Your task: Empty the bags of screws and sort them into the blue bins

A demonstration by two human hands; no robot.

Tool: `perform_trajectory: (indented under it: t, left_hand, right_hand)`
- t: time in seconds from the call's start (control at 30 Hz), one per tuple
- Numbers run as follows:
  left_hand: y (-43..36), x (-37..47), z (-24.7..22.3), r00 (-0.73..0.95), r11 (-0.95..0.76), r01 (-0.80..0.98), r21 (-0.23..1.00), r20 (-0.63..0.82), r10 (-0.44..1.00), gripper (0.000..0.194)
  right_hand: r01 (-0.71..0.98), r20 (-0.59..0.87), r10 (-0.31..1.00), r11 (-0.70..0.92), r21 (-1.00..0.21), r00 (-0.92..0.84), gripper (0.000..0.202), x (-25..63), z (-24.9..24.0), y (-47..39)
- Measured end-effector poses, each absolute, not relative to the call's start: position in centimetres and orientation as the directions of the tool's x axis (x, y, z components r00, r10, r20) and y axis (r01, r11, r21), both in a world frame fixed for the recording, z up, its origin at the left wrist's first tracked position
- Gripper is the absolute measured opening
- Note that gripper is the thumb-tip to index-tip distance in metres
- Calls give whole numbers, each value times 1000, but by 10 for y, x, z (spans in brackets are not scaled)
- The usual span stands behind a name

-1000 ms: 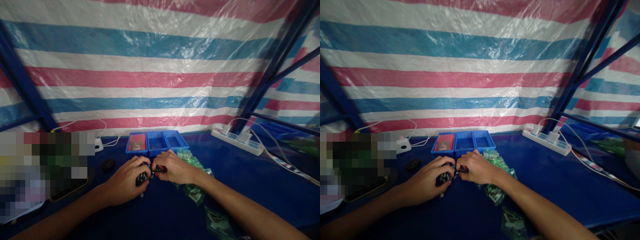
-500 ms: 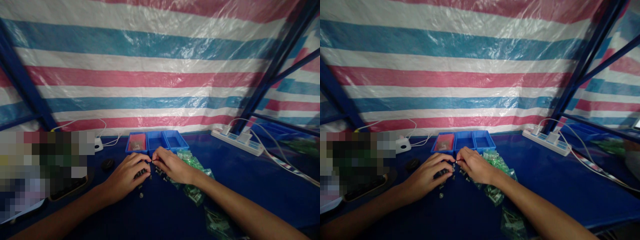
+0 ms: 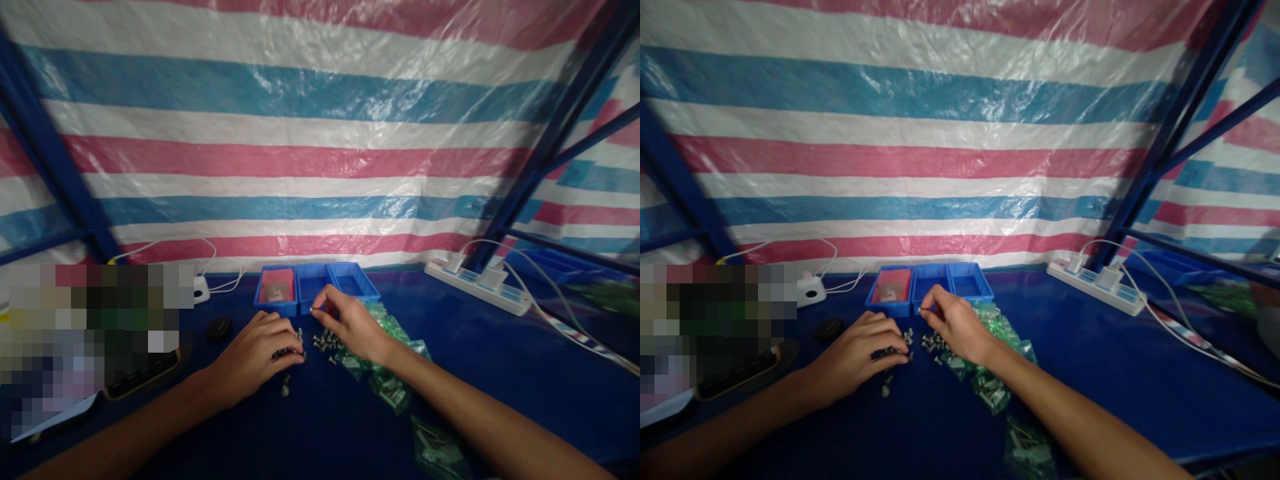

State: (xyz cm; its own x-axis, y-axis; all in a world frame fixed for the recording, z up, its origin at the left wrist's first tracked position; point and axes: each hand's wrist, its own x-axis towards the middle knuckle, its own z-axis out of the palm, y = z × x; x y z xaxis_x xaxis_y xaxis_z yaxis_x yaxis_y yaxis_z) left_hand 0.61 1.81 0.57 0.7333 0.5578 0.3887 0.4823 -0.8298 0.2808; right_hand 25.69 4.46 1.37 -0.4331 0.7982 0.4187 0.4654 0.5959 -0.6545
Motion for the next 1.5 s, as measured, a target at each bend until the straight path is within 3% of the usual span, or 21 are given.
perform_trajectory:
  t: [0.53, 0.7, 0.83, 1.1, 1.5]
  left_hand:
    - [19, 8, 1, 753, -838, 500, 219, 368, 545, 14]
    - [16, 11, 0, 730, -819, 516, 250, 371, 573, 16]
    - [10, 16, 0, 705, -799, 543, 259, 375, 601, 18]
    - [9, 18, 0, 717, -803, 562, 199, 366, 593, 9]
    - [7, 19, 0, 708, -781, 542, 312, 332, 623, 10]
  right_hand:
    - [447, 474, 762, 645, -620, -442, 5, 257, 11, 45]
    - [415, 508, 738, 672, -613, -445, 22, 256, 12, 44]
    - [431, 509, 742, 669, -606, -437, 23, 256, 12, 44]
    - [437, 500, 744, 666, -605, -442, 23, 255, 10, 44]
    - [432, 507, 737, 675, -599, -447, 24, 255, 9, 46]
